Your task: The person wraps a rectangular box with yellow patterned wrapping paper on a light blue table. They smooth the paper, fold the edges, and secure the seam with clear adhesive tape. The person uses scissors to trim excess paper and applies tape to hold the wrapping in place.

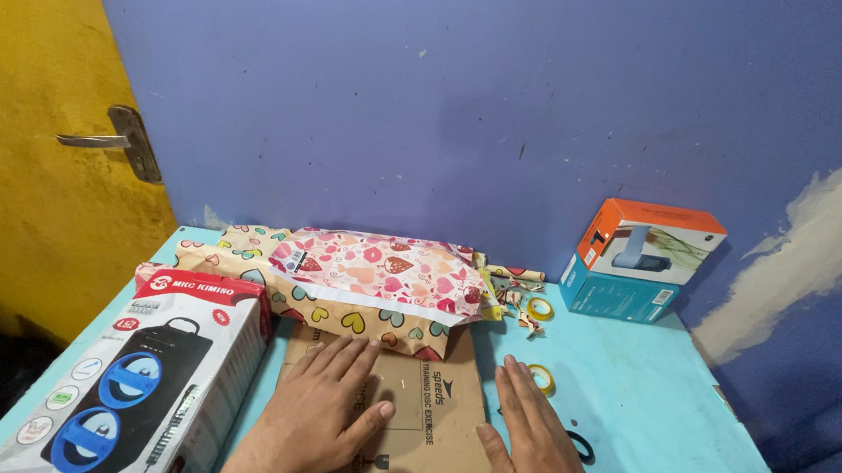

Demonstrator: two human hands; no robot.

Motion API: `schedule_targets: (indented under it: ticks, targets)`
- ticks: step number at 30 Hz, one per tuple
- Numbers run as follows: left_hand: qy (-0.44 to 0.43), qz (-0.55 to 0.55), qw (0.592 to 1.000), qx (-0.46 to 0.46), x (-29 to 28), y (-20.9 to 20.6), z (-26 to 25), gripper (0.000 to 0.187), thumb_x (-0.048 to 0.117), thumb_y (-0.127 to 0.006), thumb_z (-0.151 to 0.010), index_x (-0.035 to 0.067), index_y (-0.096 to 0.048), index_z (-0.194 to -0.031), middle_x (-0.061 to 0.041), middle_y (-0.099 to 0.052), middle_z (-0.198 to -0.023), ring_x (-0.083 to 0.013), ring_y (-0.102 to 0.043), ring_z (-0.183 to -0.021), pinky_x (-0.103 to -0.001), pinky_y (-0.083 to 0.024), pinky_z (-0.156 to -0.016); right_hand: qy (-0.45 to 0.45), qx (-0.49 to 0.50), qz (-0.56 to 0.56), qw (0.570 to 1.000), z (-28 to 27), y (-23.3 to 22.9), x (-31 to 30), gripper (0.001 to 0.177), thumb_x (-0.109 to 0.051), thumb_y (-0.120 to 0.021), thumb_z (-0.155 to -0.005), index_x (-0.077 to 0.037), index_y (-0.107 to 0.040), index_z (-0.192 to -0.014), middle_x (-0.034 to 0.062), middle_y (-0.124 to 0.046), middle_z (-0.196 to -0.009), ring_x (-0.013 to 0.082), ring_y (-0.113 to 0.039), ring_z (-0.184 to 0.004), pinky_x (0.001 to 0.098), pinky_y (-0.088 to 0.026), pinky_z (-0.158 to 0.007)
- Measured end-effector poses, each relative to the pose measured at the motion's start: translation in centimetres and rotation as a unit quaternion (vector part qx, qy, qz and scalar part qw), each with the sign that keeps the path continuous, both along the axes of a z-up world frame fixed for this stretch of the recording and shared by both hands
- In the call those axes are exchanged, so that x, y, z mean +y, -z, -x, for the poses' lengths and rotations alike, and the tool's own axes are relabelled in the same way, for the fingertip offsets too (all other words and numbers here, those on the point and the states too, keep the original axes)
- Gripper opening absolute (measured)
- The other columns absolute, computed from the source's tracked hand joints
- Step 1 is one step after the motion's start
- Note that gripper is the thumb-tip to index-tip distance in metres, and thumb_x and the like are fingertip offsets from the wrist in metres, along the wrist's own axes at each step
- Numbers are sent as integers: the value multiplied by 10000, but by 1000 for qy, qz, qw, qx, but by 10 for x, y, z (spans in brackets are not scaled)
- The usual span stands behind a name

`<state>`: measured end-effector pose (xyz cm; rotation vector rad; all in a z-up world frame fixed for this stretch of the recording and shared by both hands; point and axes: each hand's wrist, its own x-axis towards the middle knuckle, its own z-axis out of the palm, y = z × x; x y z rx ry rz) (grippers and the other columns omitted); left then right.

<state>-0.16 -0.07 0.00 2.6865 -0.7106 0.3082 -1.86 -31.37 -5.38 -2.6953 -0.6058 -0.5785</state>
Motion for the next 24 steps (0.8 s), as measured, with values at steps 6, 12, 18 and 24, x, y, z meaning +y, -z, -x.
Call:
schedule_targets:
  ticks: [6,12,18,24]
  targets:
    - [-2,-19,999,-27,0,8,0,747,554,-428,-992,-7,-377,-1483,-258,-363,-1594,-394,-301,-1450,-492,-227,-1157,4,-2,-7,1000,0,-1,0,683,-350,-569,-963,73,-376,-1464,253,-306,-1585,387,-317,-1465,476,-315,-1145]
    - [6,9,998,-55,1,14,-1,669,490,-398,-1039,-9,-395,-1485,-281,-364,-1551,-443,-310,-1485,-507,-225,-1145,23,27,4,999,-1,-6,0,702,-358,-547,-970,47,-367,-1515,272,-269,-1636,422,-307,-1493,488,-312,-1125]
    - [-7,15,997,-74,3,17,2,613,414,-361,-1050,-1,-400,-1500,-267,-402,-1537,-434,-355,-1422,-510,-241,-1159,11,-10,-7,1000,1,-14,1,662,-360,-531,-977,56,-377,-1468,259,-309,-1587,388,-338,-1453,472,-339,-1134]
    - [-14,5,993,-121,4,18,1,607,395,-360,-1047,-24,-401,-1484,-272,-386,-1546,-429,-335,-1436,-515,-227,-1155,8,-29,4,1000,0,-22,5,662,-348,-529,-978,69,-369,-1466,257,-311,-1585,404,-293,-1477,480,-302,-1143]
